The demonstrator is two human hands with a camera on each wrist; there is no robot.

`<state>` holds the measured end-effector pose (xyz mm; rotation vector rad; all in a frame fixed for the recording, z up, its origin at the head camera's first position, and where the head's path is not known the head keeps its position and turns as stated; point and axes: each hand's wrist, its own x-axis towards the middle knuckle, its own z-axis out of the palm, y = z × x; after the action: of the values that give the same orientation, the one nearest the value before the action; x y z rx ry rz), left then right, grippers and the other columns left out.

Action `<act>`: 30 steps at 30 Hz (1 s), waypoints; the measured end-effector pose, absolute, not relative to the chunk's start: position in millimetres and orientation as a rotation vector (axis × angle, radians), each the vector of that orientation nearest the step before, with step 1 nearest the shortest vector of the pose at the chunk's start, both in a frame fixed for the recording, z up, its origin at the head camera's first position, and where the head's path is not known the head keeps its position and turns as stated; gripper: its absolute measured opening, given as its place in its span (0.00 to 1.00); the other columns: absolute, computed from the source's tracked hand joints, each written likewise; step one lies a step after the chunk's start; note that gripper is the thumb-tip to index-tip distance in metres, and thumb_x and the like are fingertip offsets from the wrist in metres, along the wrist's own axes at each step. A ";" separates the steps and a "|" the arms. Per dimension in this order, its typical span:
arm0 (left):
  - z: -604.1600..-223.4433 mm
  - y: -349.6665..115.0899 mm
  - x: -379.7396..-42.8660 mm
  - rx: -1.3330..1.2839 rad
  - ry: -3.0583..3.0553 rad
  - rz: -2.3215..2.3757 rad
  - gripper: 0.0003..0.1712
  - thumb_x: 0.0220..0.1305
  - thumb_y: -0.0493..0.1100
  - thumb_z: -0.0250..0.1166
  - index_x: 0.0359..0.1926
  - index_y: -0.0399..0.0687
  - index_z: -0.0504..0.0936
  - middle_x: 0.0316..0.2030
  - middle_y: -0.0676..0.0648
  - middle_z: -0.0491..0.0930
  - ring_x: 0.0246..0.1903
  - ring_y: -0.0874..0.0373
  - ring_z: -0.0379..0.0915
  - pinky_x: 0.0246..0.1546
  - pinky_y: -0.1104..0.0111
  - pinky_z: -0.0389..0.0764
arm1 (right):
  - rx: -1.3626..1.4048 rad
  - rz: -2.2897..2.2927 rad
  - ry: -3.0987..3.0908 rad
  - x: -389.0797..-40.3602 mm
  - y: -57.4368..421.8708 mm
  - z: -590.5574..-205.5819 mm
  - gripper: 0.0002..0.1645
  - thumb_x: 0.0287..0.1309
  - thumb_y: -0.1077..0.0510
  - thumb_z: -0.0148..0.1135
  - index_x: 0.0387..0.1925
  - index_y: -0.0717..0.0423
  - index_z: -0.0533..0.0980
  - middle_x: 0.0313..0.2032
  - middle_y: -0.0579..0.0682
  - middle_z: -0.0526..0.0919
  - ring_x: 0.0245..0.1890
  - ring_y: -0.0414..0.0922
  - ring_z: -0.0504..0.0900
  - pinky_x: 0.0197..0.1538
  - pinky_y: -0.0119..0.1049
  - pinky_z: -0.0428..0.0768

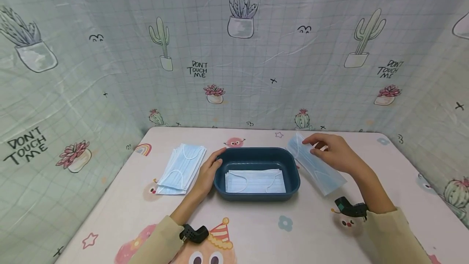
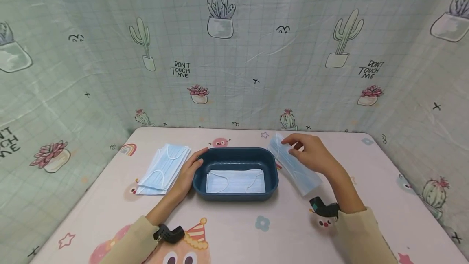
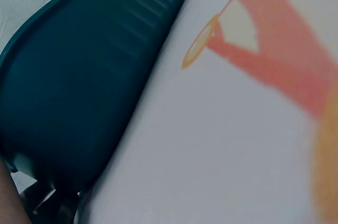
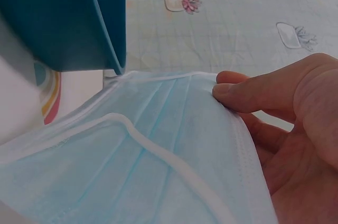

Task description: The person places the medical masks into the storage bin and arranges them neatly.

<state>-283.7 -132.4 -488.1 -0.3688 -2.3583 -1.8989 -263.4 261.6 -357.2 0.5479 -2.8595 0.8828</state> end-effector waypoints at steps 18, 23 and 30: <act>-488.3 -131.4 -284.9 -0.343 -2.336 -1.943 0.24 0.80 0.42 0.50 0.72 0.55 0.73 0.74 0.49 0.70 0.78 0.52 0.57 0.81 0.52 0.52 | 0.589 0.900 -2.832 -259.2 259.8 -351.0 0.17 0.67 0.66 0.62 0.55 0.55 0.82 0.52 0.58 0.87 0.45 0.50 0.84 0.42 0.29 0.82; -481.1 -129.8 -282.3 -0.332 -2.355 -1.966 0.26 0.80 0.40 0.48 0.74 0.48 0.70 0.76 0.45 0.67 0.80 0.49 0.54 0.81 0.51 0.50 | 0.582 0.899 -2.832 -258.2 259.3 -349.7 0.17 0.67 0.66 0.62 0.55 0.54 0.83 0.52 0.58 0.87 0.45 0.50 0.84 0.41 0.29 0.82; -459.7 -126.8 -266.4 -0.349 -2.351 -1.975 0.26 0.79 0.39 0.48 0.74 0.44 0.70 0.75 0.42 0.67 0.80 0.46 0.54 0.81 0.48 0.50 | 0.582 0.896 -2.831 -258.7 259.3 -349.2 0.17 0.67 0.66 0.62 0.55 0.54 0.83 0.52 0.58 0.87 0.45 0.50 0.84 0.41 0.30 0.82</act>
<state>-266.4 -126.8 -459.7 -0.3491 -2.3511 -1.9755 -258.7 259.3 -349.2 0.5823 -2.8311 0.8958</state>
